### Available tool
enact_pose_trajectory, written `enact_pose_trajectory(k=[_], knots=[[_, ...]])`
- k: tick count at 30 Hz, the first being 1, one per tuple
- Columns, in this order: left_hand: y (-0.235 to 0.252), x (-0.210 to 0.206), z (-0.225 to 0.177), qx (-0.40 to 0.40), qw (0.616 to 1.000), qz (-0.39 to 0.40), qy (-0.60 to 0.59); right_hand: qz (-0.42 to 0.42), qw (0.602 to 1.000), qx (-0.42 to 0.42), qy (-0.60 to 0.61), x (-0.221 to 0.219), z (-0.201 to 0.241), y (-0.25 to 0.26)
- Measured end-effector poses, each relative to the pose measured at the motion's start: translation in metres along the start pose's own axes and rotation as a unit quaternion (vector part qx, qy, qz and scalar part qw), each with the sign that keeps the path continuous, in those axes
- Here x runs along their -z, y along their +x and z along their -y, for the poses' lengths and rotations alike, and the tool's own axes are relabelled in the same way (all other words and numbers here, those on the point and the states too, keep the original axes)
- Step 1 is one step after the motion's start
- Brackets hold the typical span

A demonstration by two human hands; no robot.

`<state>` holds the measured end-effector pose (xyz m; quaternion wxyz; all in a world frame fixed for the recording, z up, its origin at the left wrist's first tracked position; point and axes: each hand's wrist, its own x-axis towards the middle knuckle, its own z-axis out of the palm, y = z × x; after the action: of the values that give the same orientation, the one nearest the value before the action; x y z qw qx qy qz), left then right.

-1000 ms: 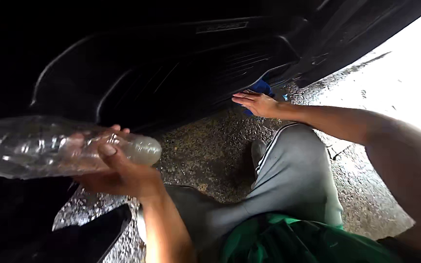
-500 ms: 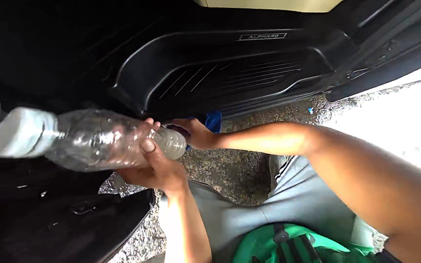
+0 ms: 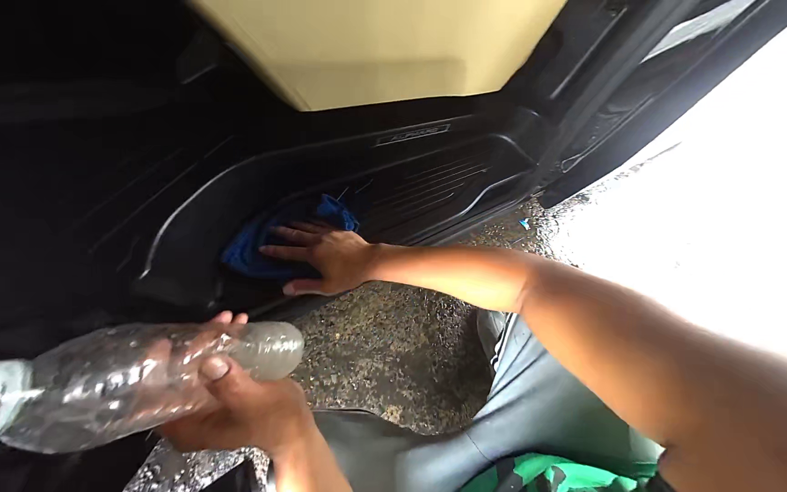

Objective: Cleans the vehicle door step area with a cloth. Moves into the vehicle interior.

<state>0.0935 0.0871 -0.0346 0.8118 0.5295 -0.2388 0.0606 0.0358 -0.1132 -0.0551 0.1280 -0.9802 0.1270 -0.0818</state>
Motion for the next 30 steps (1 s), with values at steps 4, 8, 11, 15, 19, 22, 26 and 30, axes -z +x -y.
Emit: enact_pose_trajectory(k=[4,8,11,15,19,22,26,30], knots=[[-0.003,-0.002,0.002,0.026,1.000,0.007,-0.007,-0.022,0.994,-0.102,-0.040,0.047,-0.102,-0.073],[-0.008,-0.006,-0.001,0.036,0.999,0.023,0.012,-0.048,0.939,-0.316,-0.126,0.101,-0.254,-0.188],[-0.015,-0.012,0.000,0.028,0.999,0.044,0.010,-0.131,0.819,-0.552,-0.091,0.130,-0.296,-0.211],[-0.025,-0.021,0.009,0.014,0.998,0.059,0.011,-0.390,0.716,-0.567,0.120,0.136,-0.272,-0.175],[-0.036,-0.039,0.000,0.025,0.996,0.071,0.045,-0.602,0.548,-0.453,0.363,0.181,-0.252,-0.160],[-0.043,-0.060,-0.011,0.027,0.993,0.085,0.075,-0.595,0.519,-0.430,0.438,0.199,-0.234,-0.124],[-0.061,-0.099,-0.034,0.088,0.964,0.079,0.240,-0.455,0.431,-0.392,0.673,0.197,-0.160,-0.074],[-0.065,-0.123,-0.107,0.230,0.952,0.105,0.172,-0.314,0.414,-0.397,0.757,0.222,-0.102,-0.090]])
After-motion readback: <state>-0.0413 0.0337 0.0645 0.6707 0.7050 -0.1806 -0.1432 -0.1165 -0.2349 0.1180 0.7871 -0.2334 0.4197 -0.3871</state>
